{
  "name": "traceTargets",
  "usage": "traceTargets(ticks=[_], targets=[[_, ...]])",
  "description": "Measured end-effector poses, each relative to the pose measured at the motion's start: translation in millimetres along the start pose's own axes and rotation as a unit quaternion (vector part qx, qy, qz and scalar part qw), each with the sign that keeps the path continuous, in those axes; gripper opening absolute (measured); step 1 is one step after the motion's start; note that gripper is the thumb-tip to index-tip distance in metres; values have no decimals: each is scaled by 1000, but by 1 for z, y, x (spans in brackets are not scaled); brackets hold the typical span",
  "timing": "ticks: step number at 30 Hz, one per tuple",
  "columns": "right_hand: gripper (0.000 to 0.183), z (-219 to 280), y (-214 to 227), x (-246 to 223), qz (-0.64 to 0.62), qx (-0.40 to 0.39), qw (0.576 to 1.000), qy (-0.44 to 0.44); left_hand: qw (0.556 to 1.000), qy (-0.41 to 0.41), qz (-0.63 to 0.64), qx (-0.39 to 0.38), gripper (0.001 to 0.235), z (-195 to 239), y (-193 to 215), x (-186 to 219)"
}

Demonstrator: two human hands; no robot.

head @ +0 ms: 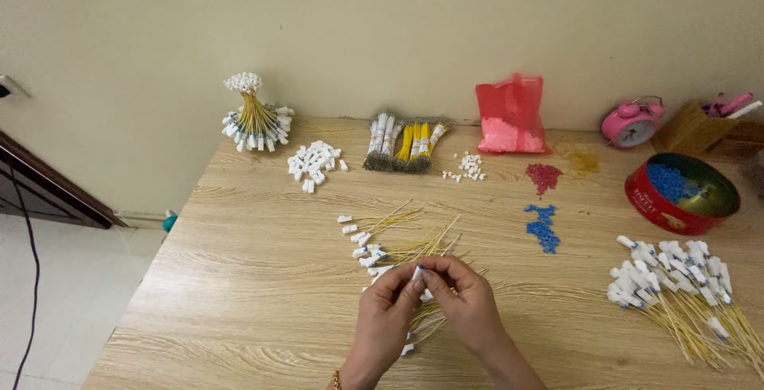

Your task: Assemble small white caps onto wires at a workstation.

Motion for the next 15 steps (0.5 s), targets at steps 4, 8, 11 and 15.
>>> traceTargets(ticks=[4, 8, 11, 15], targets=[[21, 6, -3, -2, 29, 6, 998, 60, 1000, 9, -4, 8, 26, 1, 0, 4], [20, 9, 0, 7, 23, 27, 997, 70, 999, 34, -11, 3, 27, -1, -4, 9], [20, 10, 1, 8, -3, 15, 995, 96, 997, 33, -70, 7, 27, -2, -4, 17], [23, 2, 6, 0, 73, 3, 992, 104, 955, -40, -294, -12, 25, -10, -1, 47]])
Point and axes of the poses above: each hand's wrist, its own z-axis away from the middle knuckle, its own y-axis out of the back of the hand, x = y × z, the point moved 4 cm from there along -z, towards the middle knuckle, and after that the axes turned 3 degrees about z, right-handed, at the moved point
